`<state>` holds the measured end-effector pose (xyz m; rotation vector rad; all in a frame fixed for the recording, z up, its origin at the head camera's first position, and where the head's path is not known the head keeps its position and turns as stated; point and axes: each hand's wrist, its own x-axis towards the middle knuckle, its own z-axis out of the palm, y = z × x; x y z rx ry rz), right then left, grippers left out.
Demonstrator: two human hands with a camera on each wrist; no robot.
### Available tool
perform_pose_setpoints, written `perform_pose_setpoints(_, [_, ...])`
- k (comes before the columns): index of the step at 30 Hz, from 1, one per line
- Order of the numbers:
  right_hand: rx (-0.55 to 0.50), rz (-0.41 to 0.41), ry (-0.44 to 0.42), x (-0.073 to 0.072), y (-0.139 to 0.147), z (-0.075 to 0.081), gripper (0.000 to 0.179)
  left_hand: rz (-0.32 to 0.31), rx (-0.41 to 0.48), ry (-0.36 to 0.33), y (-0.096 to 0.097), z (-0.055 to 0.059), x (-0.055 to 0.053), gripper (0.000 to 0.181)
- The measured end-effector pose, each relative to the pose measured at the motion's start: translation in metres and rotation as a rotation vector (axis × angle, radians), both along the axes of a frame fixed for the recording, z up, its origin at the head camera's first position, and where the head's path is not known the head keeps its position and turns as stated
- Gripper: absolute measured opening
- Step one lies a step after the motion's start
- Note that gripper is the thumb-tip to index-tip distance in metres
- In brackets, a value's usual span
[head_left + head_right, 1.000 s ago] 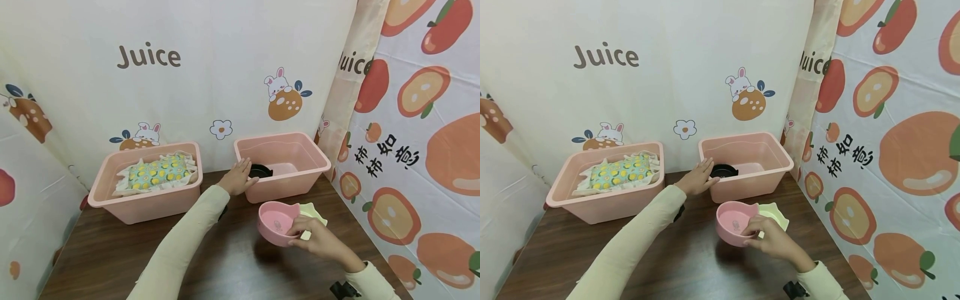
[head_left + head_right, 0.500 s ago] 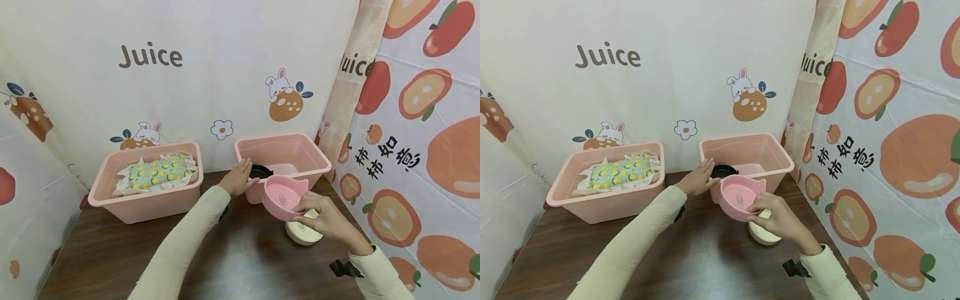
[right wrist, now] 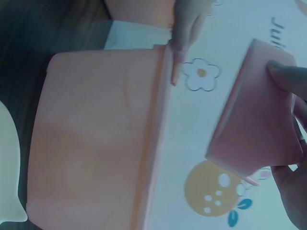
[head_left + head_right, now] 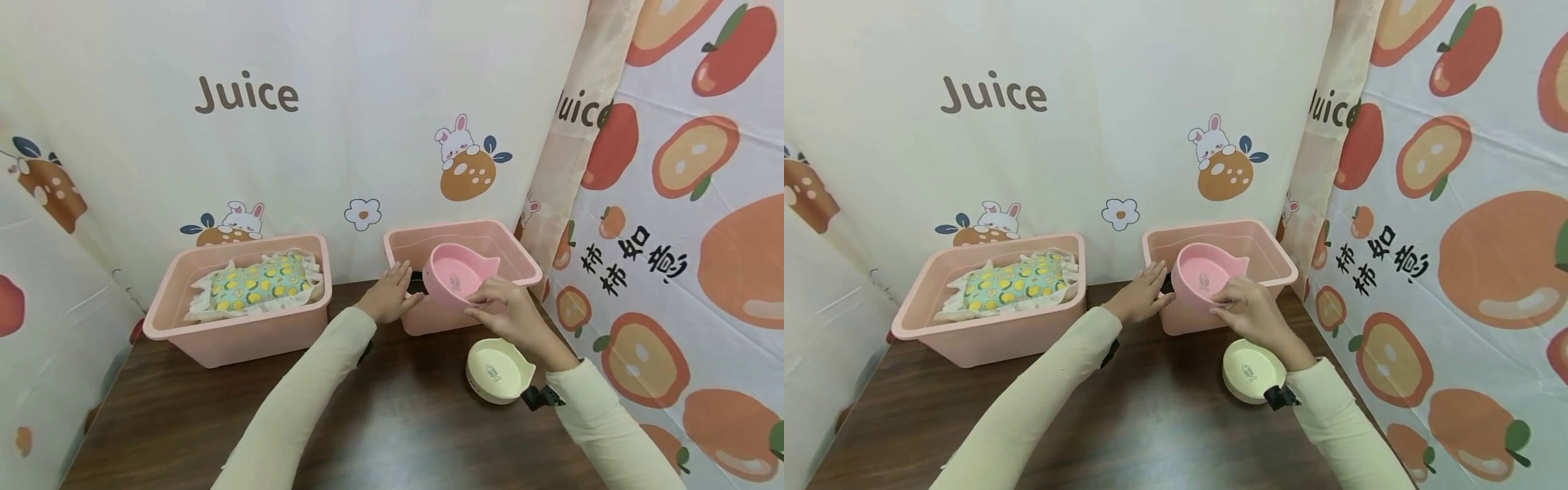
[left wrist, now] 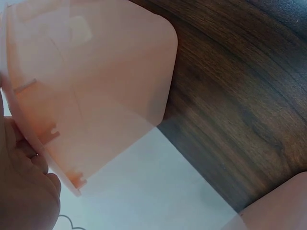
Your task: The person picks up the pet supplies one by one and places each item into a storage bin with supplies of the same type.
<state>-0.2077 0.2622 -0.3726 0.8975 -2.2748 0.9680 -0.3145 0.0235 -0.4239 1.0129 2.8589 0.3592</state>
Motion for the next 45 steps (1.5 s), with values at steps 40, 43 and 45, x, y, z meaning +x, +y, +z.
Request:
perform_pose_setpoints(40, [0.221, -0.240, -0.464, -0.139, -0.037, -0.045, 0.004, -0.006, 0.003, -0.001, -0.002, 0.000, 0.000, 0.075])
perform_pose_setpoints(43, [0.259, -0.267, -0.491, -0.141, -0.041, -0.047, 0.004, -0.007, -0.001, 0.005, -0.002, -0.001, 0.000, 0.075])
perform_pose_setpoints(45, [0.280, -0.281, -0.508, -0.142, -0.043, -0.047, 0.004, -0.007, 0.004, 0.006, -0.002, 0.000, 0.000, 0.075])
